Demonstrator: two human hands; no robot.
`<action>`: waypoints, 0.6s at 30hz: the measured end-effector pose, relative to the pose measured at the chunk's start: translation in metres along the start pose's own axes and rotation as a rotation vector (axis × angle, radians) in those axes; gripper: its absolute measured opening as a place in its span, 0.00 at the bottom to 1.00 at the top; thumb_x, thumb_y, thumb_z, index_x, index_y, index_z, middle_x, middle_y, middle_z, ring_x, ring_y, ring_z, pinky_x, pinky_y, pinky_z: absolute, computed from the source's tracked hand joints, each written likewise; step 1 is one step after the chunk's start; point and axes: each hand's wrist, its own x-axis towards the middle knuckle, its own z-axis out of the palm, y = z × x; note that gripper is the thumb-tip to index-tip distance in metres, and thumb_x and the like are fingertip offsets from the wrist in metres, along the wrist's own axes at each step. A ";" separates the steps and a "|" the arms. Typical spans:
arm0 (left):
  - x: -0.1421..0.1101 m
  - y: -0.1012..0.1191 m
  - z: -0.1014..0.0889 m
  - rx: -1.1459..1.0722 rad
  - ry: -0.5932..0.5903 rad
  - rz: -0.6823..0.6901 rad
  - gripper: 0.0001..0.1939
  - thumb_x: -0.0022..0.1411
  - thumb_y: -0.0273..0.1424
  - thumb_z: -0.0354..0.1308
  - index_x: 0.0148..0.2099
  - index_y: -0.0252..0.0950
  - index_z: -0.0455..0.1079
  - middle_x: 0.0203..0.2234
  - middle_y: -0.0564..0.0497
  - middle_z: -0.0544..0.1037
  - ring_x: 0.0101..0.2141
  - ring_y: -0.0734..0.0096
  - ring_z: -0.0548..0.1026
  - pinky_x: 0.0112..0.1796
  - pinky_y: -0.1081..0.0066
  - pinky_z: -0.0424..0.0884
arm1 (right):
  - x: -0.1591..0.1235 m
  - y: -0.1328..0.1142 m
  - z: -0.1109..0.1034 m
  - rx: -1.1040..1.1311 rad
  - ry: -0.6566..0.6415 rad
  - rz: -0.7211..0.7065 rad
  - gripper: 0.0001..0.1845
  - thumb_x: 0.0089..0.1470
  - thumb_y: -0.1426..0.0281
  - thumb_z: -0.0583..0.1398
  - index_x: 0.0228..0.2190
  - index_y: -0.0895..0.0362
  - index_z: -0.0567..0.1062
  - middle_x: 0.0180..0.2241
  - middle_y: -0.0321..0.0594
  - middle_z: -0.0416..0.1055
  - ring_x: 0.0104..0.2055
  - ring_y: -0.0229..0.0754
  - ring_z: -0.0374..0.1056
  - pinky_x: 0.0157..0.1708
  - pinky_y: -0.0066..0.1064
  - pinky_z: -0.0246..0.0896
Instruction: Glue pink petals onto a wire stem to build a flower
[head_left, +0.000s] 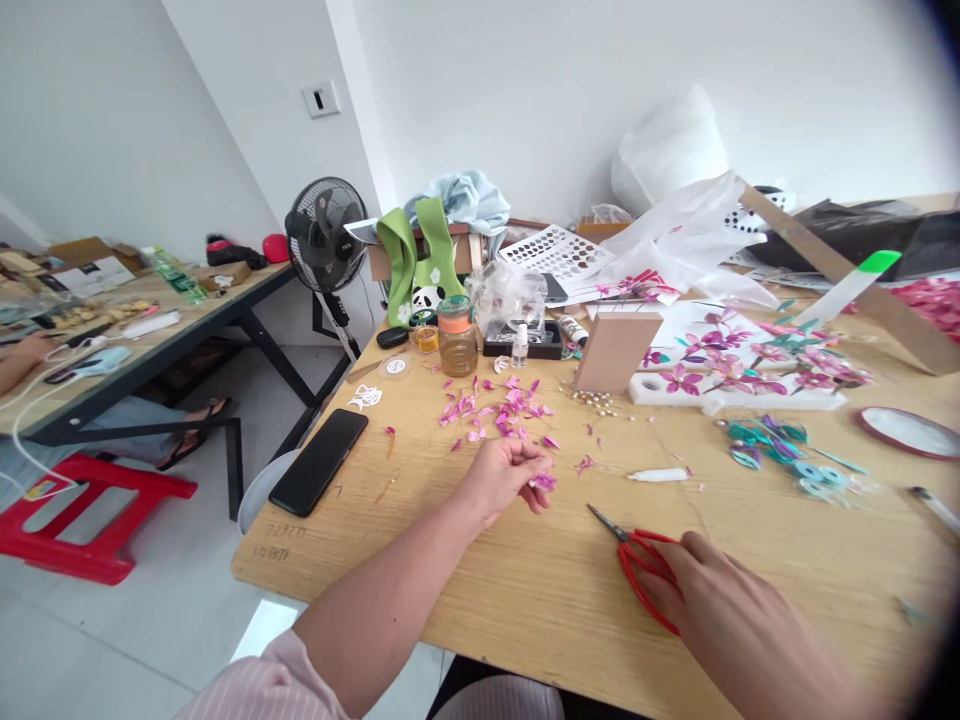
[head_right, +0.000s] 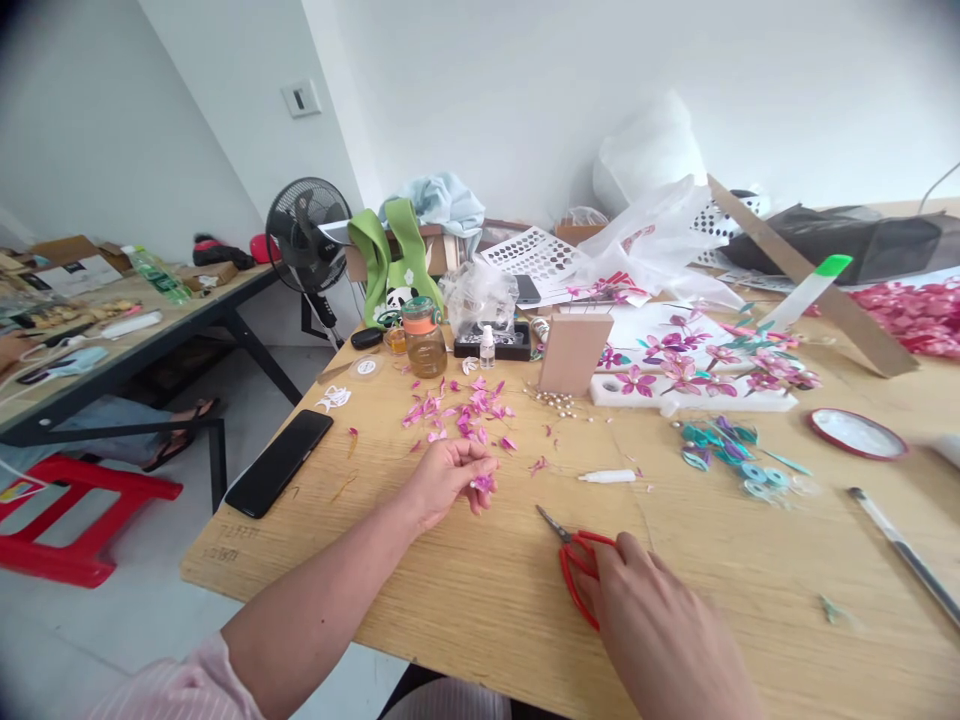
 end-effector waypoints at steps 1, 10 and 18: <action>0.000 0.000 0.000 0.010 -0.006 0.008 0.22 0.40 0.43 0.67 0.29 0.30 0.67 0.16 0.54 0.71 0.14 0.76 0.69 0.14 0.77 0.65 | -0.001 0.000 0.000 -0.004 -0.015 -0.008 0.13 0.50 0.60 0.55 0.20 0.52 0.71 0.22 0.42 0.68 0.22 0.43 0.66 0.24 0.33 0.56; -0.004 -0.004 0.004 0.098 -0.113 0.006 0.22 0.43 0.44 0.67 0.30 0.30 0.68 0.15 0.53 0.72 0.13 0.75 0.69 0.14 0.76 0.66 | 0.052 -0.038 -0.031 0.461 -0.099 0.020 0.13 0.53 0.60 0.54 0.31 0.53 0.75 0.28 0.40 0.75 0.28 0.43 0.70 0.27 0.31 0.61; -0.005 -0.004 0.004 0.116 -0.127 -0.016 0.22 0.43 0.46 0.67 0.29 0.31 0.69 0.16 0.53 0.73 0.14 0.77 0.69 0.15 0.75 0.67 | 0.086 -0.053 -0.030 0.437 -0.219 -0.003 0.13 0.50 0.63 0.52 0.26 0.56 0.73 0.23 0.39 0.73 0.25 0.41 0.67 0.24 0.29 0.55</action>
